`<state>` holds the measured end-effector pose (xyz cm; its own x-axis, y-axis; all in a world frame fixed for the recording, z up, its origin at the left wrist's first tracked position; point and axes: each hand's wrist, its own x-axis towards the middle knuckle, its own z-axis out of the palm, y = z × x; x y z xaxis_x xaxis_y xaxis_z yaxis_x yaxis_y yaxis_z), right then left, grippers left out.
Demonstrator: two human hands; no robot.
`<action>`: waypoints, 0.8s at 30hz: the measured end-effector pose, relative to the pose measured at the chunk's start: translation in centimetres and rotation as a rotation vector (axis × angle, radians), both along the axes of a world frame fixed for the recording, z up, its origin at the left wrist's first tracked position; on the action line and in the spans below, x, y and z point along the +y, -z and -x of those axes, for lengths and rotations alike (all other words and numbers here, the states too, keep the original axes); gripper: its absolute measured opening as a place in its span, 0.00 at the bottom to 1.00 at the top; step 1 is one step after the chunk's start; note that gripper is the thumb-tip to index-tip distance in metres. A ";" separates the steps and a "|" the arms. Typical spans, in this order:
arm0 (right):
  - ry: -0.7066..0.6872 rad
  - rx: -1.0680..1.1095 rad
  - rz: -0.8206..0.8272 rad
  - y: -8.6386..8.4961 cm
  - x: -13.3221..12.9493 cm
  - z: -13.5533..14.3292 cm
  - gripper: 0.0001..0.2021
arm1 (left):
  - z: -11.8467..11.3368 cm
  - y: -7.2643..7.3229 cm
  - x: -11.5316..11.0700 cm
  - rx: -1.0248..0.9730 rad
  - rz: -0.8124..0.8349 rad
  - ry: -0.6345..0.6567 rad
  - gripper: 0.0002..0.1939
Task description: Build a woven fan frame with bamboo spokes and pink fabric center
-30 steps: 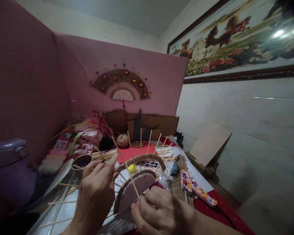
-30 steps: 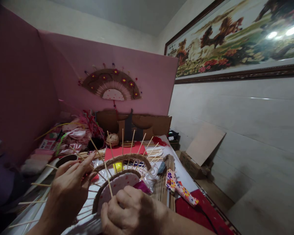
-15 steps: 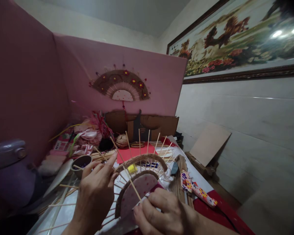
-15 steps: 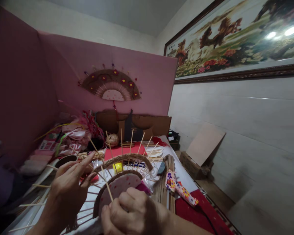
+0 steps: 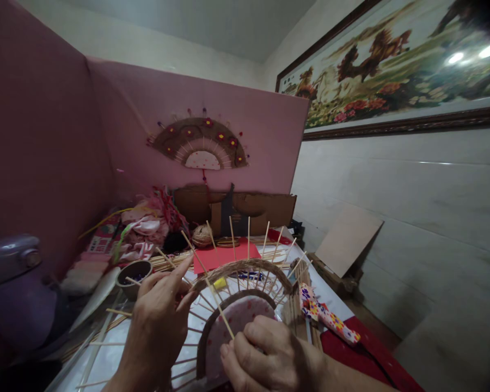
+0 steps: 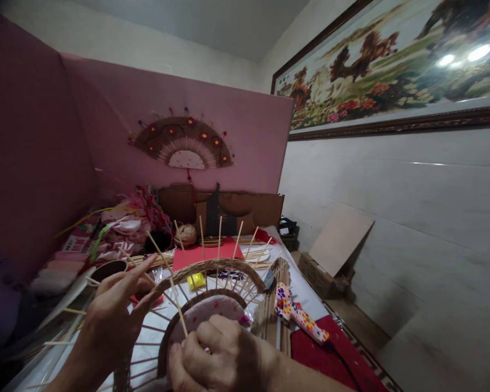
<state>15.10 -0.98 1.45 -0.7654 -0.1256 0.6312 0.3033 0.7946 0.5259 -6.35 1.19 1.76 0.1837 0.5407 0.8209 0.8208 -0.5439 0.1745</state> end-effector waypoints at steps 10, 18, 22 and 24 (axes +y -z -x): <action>0.008 0.063 0.035 -0.3 0.0 -0.5 0.09 | -0.1 -0.2 -0.2 -0.015 0.024 0.003 0.27; 0.011 0.057 0.037 -0.5 -0.1 0.1 0.08 | -0.1 -0.3 -0.2 -0.019 -0.006 0.004 0.26; -0.014 0.080 0.036 -0.6 0.0 0.6 0.09 | 0.0 -0.2 -0.3 -0.008 -0.023 0.002 0.26; -0.006 0.087 0.034 -0.5 0.0 0.8 0.09 | -0.1 -0.2 -0.3 -0.003 -0.023 -0.004 0.26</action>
